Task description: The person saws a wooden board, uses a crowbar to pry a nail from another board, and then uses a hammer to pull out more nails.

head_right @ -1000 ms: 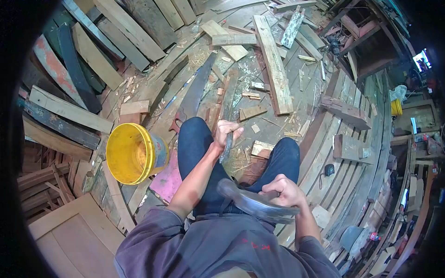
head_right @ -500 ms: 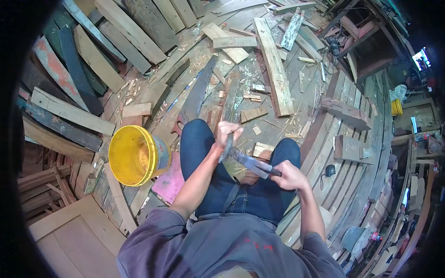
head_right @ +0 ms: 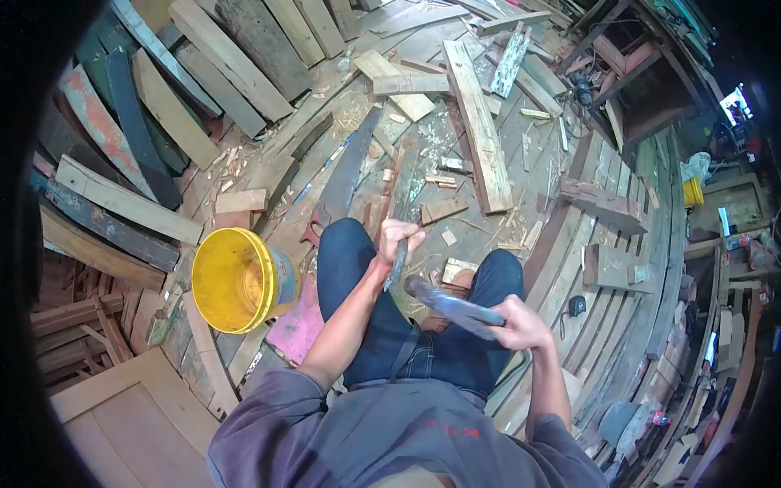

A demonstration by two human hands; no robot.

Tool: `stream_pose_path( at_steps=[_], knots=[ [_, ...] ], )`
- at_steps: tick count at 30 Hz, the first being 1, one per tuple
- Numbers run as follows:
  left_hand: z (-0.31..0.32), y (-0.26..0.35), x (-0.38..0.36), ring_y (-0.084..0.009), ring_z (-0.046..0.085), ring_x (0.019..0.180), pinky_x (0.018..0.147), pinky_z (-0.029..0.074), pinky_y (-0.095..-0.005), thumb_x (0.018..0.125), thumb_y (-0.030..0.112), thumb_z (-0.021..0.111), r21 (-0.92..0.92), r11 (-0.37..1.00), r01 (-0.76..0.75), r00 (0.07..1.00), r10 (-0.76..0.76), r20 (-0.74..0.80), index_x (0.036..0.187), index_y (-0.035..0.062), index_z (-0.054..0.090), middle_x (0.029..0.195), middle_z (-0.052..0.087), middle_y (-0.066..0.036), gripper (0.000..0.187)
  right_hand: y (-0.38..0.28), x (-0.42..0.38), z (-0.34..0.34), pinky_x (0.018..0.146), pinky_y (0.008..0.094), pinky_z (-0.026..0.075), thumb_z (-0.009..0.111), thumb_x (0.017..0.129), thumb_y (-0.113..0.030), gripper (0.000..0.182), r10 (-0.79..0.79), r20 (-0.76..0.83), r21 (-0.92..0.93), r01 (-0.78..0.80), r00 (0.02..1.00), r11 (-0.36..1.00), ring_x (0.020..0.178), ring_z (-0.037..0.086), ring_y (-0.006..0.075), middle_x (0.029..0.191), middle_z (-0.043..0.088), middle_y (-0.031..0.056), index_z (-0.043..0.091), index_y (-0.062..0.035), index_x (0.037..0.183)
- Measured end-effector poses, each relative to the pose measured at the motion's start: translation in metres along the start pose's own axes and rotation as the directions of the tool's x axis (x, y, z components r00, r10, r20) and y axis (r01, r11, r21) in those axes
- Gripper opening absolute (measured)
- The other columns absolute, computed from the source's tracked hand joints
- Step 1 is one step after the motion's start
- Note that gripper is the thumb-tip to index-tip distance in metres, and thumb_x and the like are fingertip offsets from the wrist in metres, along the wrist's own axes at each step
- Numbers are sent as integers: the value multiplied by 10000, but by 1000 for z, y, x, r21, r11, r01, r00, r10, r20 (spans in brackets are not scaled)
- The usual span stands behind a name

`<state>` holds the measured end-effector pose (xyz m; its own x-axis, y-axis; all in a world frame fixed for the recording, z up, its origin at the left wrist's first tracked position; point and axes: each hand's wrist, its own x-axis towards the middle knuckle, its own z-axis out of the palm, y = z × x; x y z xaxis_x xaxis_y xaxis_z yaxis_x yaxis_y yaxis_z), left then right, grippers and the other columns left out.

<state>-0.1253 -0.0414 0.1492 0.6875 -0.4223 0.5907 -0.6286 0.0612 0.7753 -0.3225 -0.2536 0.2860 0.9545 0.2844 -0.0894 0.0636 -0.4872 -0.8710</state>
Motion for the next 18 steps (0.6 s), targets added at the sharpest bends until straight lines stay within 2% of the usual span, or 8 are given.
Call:
stream_pose_path(
  at_steps=[2,3,7,8,11,14,16,18],
  knots=[
    [4,5,7,-303,473,404,424,340,-402,792,63,662,-42,999,5,1000,-5,-1,540,14,477,486,426,-145,317,47,-34,6,542,320,423,808,757,-234,254,43,-135,-118,-59,990,991,554,527,203,653,595,50,651,-35,745],
    [7,7,9,-305,475,406,425,343,-402,793,66,661,-61,998,5,1000,-6,-1,542,11,486,489,432,-147,311,38,-31,7,572,307,420,833,769,-357,335,259,-43,58,-256,965,965,608,526,199,715,585,20,661,-70,778],
    [11,7,9,-317,477,411,431,348,-416,791,77,666,-73,997,-4,1000,3,-7,545,7,495,489,429,-157,307,21,11,15,495,347,392,739,745,-150,181,227,-32,5,-227,973,974,504,477,186,589,551,121,625,-9,729],
    [11,-4,0,-321,479,414,430,347,-418,790,82,669,-5,1000,4,1000,-4,5,538,12,480,486,425,-157,323,23,17,5,452,367,367,658,723,-82,113,322,112,-200,-296,940,934,442,445,189,531,512,153,634,26,744],
    [7,-3,-3,-324,479,416,429,342,-417,789,85,673,16,1000,-27,1000,27,-12,533,15,462,487,420,-158,339,51,-8,-8,582,294,461,768,743,-87,160,266,129,-95,-255,955,962,600,563,124,642,598,11,676,3,839],
    [17,1,5,-328,475,412,426,339,-412,790,88,673,-50,999,1,1000,-2,-27,534,11,453,486,421,-162,346,44,-17,0,546,302,430,789,711,-53,196,-140,-79,-93,133,987,987,572,540,129,628,572,49,597,-11,716],
    [18,-2,8,-325,476,411,425,340,-411,786,84,672,-71,997,-18,999,15,-44,534,10,452,487,423,-162,343,34,9,-11,512,299,417,777,733,-80,241,-142,331,128,105,933,986,513,517,138,543,495,98,561,-10,654],
    [17,-2,7,-318,481,411,426,343,-410,777,77,671,-67,997,-35,997,31,-64,533,10,453,489,427,-161,333,43,18,6,503,304,421,766,737,-65,225,151,188,-91,-136,970,987,509,527,125,520,472,103,569,0,649]
  ],
)
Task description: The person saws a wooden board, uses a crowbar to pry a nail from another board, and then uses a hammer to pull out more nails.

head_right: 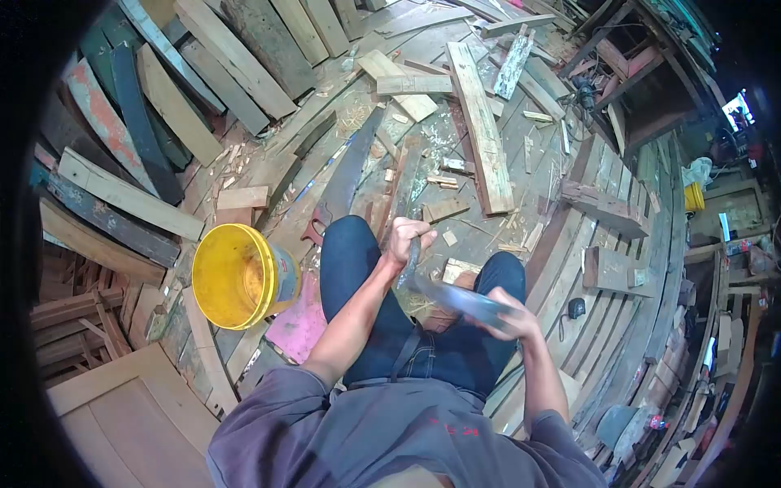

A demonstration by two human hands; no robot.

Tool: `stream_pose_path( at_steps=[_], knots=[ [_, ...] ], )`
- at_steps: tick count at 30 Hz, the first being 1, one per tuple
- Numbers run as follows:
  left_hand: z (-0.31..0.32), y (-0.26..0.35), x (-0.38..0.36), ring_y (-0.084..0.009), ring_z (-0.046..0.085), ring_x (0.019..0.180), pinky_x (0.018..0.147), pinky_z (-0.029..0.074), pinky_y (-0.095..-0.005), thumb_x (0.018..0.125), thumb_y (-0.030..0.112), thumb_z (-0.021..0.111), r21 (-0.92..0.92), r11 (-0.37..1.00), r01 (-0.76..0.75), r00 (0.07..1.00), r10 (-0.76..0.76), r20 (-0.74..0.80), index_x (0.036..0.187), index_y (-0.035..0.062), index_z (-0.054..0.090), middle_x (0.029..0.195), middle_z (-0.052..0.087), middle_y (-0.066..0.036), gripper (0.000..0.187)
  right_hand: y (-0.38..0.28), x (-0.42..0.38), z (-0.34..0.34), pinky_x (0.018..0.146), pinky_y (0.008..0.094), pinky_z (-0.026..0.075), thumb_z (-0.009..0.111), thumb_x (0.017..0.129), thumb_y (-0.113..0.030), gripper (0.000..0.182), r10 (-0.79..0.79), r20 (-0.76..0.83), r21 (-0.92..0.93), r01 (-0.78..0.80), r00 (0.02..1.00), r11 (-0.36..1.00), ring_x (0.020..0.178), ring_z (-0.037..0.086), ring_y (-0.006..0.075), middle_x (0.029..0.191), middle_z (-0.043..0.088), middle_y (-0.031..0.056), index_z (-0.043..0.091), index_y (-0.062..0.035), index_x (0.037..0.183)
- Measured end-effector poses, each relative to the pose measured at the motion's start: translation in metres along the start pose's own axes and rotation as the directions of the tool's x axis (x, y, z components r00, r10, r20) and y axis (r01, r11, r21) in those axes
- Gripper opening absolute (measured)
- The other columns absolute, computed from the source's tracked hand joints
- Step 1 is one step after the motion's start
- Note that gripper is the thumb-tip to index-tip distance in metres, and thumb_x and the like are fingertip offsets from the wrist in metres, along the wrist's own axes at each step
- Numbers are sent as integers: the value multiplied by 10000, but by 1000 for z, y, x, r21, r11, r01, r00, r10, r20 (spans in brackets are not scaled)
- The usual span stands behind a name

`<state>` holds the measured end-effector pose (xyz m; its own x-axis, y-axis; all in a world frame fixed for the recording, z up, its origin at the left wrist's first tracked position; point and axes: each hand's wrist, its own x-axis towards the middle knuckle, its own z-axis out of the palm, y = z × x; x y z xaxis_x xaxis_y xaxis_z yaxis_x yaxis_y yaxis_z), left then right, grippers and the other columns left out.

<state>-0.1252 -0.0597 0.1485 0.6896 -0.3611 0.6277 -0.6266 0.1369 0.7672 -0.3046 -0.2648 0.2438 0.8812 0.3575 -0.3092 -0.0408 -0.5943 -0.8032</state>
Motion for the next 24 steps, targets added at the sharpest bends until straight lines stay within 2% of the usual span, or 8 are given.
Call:
stream_pose_path(
  at_steps=[2,6,8,10,13,18,21,24],
  knots=[
    [-10,3,-10,-305,482,408,426,344,-412,757,66,673,73,997,31,998,-34,48,529,18,452,488,422,-152,321,-3,-4,-2,553,304,453,745,755,-81,158,219,-17,-126,-220,975,967,547,578,120,532,489,104,628,9,699],
    [-9,2,-6,-307,460,403,427,331,-408,755,73,679,66,998,11,1000,-12,18,529,20,437,481,393,-145,335,-61,-24,-12,680,244,475,725,767,-51,84,128,-218,218,-80,968,973,609,613,136,577,577,-1,662,-22,720],
    [-4,5,0,-309,433,405,434,309,-406,741,77,686,28,999,39,999,-40,31,532,18,426,492,369,-141,338,-50,-23,-21,534,270,417,716,751,-109,125,-113,-135,131,131,984,983,508,565,131,544,554,52,686,10,772],
    [-1,5,0,-311,397,403,439,291,-405,735,78,692,2,999,46,998,-46,49,537,17,405,499,345,-139,355,-54,-27,-21,447,285,340,725,744,-186,218,-33,-38,257,41,999,965,433,500,124,500,470,67,670,25,739],
    [-2,6,-2,-315,387,403,438,287,-409,733,84,693,-11,999,30,999,-30,27,538,16,395,499,332,-138,363,-75,-29,-20,447,290,299,724,735,-214,259,-163,-131,164,183,978,969,414,464,136,485,384,65,609,6,663],
    [-3,3,-3,-318,428,438,455,302,-407,739,87,692,31,999,23,1000,-24,19,546,-5,411,517,371,-145,354,-84,-29,-8,453,363,330,664,763,-199,250,-119,-199,105,142,973,984,436,416,316,499,388,128,523,-9,682],
    [-1,-4,3,-318,448,457,472,313,-409,740,91,698,24,1000,-1,1000,1,9,554,-16,424,531,389,-147,348,-59,-30,0,466,354,367,604,799,-188,218,-101,-41,6,102,994,995,461,468,294,568,470,158,561,10,716],
    [-5,-2,3,-324,444,447,468,316,-410,754,97,695,25,999,26,999,-27,38,553,-5,435,522,398,-148,344,-56,-22,23,448,370,355,622,866,-227,298,-110,-106,134,124,988,983,440,452,298,525,428,159,548,3,691]
  ],
)
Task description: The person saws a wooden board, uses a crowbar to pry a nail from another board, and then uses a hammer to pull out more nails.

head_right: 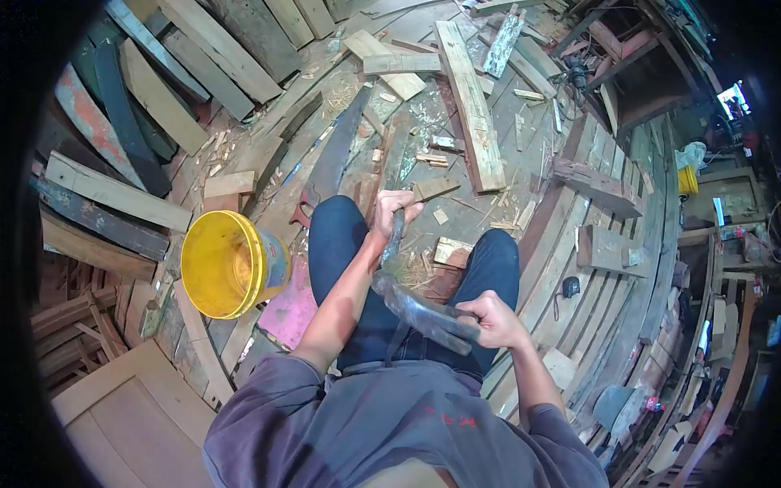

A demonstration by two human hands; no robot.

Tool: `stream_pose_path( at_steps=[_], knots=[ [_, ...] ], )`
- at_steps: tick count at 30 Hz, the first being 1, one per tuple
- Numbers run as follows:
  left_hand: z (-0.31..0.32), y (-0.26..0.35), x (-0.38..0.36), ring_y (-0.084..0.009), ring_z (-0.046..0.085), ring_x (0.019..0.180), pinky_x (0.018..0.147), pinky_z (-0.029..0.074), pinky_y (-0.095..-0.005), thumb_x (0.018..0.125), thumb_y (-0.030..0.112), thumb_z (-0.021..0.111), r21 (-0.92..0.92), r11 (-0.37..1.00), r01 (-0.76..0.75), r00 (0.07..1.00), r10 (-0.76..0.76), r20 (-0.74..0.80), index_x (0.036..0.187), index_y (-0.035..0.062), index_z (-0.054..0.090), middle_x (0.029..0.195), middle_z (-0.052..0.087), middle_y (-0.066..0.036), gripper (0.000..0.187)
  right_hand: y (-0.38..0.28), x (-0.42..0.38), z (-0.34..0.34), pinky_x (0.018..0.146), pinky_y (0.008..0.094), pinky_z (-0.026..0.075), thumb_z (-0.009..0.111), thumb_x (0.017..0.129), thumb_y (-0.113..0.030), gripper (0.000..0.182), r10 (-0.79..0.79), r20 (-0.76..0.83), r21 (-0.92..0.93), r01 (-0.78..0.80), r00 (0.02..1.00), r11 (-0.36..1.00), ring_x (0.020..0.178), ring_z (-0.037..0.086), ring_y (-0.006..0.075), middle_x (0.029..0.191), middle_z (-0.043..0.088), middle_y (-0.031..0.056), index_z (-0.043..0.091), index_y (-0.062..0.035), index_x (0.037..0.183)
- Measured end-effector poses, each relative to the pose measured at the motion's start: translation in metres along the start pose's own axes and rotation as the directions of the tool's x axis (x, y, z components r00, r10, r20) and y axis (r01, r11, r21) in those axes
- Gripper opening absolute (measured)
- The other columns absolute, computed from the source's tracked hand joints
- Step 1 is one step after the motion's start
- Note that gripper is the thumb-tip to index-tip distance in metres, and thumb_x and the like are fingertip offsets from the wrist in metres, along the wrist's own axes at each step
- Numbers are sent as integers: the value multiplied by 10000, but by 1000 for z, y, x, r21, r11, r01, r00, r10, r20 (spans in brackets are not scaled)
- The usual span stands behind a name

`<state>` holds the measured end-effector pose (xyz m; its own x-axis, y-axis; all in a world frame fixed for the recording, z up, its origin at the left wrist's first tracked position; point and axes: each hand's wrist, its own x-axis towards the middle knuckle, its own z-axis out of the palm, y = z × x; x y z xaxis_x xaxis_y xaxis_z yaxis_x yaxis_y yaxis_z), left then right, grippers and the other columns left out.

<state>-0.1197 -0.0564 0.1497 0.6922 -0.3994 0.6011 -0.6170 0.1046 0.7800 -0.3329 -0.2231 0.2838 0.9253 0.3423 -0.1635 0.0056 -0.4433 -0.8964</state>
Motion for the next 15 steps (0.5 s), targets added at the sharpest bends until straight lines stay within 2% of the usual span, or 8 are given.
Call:
stream_pose_path(
  at_steps=[1,2,5,9,10,13,14,15],
  knots=[
    [0,0,0,-322,449,446,467,320,-409,756,98,695,13,1000,-4,1000,4,-1,553,-2,438,521,404,-148,343,1,2,6,440,379,349,636,886,-246,333,13,-5,22,-13,1000,1000,430,449,304,510,414,159,542,-1,682],
    [-1,1,-1,-321,453,445,467,323,-407,758,99,696,27,1000,-6,1000,6,0,553,1,441,520,410,-149,341,1,3,14,444,379,361,635,897,-230,333,118,-63,32,-116,991,993,441,452,327,519,438,179,552,5,677],
    [-1,1,-5,-320,472,449,464,333,-404,761,95,693,48,999,7,1000,-7,-9,554,7,447,519,424,-153,333,-8,13,13,452,382,371,620,892,-187,303,258,-140,-227,-285,956,931,453,476,346,518,461,192,553,9,671],
    [-9,0,-2,-328,485,455,461,339,-408,747,79,688,91,995,48,999,-47,-15,549,6,450,508,419,-157,318,-14,6,2,454,401,365,651,903,-260,364,1,-63,-176,-12,998,984,467,503,344,531,463,184,543,-11,660],
    [-6,-2,1,-292,396,401,440,298,-388,717,38,647,31,1000,-5,996,7,-90,522,6,391,492,339,-139,324,-13,4,3,450,406,358,681,887,-321,413,-50,-53,-117,43,997,992,473,499,350,531,464,169,527,-23,646],
    [-7,-5,1,-288,388,399,436,292,-384,713,31,646,9,1000,10,996,-9,-85,520,5,387,490,335,-134,324,-8,10,1,442,413,347,685,871,-369,442,-265,47,-10,266,963,964,472,493,356,521,466,148,519,-31,640],
    [-8,-6,1,-289,397,398,436,300,-385,716,30,644,40,999,11,998,-8,-69,524,4,395,487,345,-130,315,3,12,8,440,418,370,680,860,-428,458,-243,-21,-30,242,970,970,492,535,361,520,496,157,560,-39,650],
    [-7,-8,1,-289,402,400,436,304,-384,716,28,644,42,999,-2,997,5,-71,526,5,398,488,348,-129,311,7,17,12,446,419,386,677,860,-438,455,-91,-56,-161,81,994,984,502,551,359,525,508,163,577,-43,656]
  ],
)
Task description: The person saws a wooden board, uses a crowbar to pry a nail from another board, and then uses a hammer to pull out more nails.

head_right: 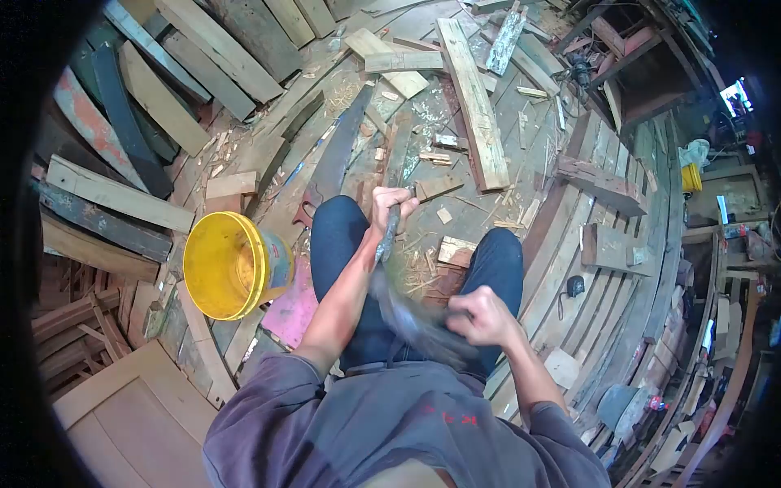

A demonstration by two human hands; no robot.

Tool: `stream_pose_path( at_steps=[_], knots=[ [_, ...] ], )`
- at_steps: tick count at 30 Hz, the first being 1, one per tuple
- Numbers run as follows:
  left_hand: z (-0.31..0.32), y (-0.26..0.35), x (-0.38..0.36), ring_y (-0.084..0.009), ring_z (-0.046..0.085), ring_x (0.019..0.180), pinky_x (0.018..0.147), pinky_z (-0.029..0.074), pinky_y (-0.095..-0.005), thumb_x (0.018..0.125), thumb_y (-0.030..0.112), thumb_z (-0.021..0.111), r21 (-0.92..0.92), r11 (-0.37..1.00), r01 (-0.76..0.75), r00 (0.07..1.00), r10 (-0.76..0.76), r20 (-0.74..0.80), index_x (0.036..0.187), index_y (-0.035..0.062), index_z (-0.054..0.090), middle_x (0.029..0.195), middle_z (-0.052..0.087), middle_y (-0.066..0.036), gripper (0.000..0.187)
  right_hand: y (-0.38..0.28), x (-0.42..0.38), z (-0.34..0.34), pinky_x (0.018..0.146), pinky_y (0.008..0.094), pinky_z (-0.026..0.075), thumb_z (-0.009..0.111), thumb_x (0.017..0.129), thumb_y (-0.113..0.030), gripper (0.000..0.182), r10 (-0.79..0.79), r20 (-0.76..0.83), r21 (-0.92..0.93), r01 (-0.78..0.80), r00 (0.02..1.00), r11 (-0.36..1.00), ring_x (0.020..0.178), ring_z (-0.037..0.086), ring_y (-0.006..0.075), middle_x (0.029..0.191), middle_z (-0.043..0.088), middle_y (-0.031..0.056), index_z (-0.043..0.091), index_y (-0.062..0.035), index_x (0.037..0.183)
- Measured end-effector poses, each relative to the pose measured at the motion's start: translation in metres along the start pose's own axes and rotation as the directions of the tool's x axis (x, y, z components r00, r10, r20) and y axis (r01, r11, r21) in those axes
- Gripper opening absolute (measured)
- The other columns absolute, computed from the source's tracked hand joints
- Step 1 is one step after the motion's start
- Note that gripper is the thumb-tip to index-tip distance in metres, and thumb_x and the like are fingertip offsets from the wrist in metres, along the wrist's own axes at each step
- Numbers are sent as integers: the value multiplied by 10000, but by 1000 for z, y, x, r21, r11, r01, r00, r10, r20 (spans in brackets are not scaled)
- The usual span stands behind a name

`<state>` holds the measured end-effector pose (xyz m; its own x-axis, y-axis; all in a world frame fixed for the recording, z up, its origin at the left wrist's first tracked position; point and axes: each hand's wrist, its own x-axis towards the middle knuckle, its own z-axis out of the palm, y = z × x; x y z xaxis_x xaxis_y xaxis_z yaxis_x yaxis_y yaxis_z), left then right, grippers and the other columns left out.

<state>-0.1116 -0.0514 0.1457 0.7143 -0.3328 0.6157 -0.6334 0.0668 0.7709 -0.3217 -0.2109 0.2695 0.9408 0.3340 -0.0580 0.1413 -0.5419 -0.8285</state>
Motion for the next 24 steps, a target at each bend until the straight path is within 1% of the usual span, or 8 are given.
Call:
stream_pose_path(
  at_steps=[2,4,10,12,14,20,23,24],
  knots=[
    [3,-1,-3,-289,412,402,438,312,-384,717,26,643,2,1000,-18,1000,18,-11,531,6,404,489,355,-129,304,4,7,5,457,422,416,672,858,-458,454,303,-74,-261,-312,950,914,524,585,355,534,531,174,610,-51,668],
    [2,0,-5,-315,455,433,452,328,-406,715,61,692,-7,1000,22,1000,-21,10,546,21,422,502,398,-142,321,-12,8,-6,482,427,450,706,823,-449,415,323,10,-324,-303,946,897,556,610,354,548,563,168,638,-66,680],
    [1,-1,-4,-311,437,420,440,314,-399,719,70,680,0,1000,-3,999,3,38,530,19,409,492,383,-137,334,-15,4,-9,468,404,430,752,798,-366,336,-200,122,-43,206,972,978,518,579,340,556,560,140,632,-79,671],
    [2,1,-8,-310,425,414,435,307,-401,711,70,669,-7,1000,17,1000,-17,4,524,20,396,490,373,-138,335,-4,10,2,470,407,429,723,830,-378,345,156,-40,-92,-159,987,983,524,579,355,566,554,165,651,-67,700],
    [0,2,-7,-310,421,412,433,305,-403,704,66,668,-1,999,35,999,-35,-27,527,20,395,491,372,-137,329,-8,15,-10,464,394,414,709,802,-222,266,273,-64,-260,-280,960,924,500,567,347,557,536,187,593,-20,673],
    [7,-5,-10,-304,421,414,431,309,-400,689,54,667,-58,998,-9,1000,9,10,534,21,390,495,361,-126,319,-12,9,-19,464,418,434,765,777,-393,375,-180,181,19,179,967,984,524,586,340,553,552,141,603,-72,673],
    [4,-2,-11,-296,425,411,430,313,-399,682,43,666,-45,999,-9,1000,10,5,531,23,381,494,351,-121,324,10,14,-4,473,431,442,731,802,-458,434,313,-9,-195,-309,950,931,523,585,354,535,539,162,602,-69,660],
    [3,-4,-10,-295,425,410,430,313,-399,681,41,666,-41,999,-12,1000,12,2,531,23,381,494,351,-120,323,3,17,-13,475,437,447,736,800,-442,420,314,2,-324,-297,949,898,523,586,360,524,538,163,611,-68,653]
  ],
)
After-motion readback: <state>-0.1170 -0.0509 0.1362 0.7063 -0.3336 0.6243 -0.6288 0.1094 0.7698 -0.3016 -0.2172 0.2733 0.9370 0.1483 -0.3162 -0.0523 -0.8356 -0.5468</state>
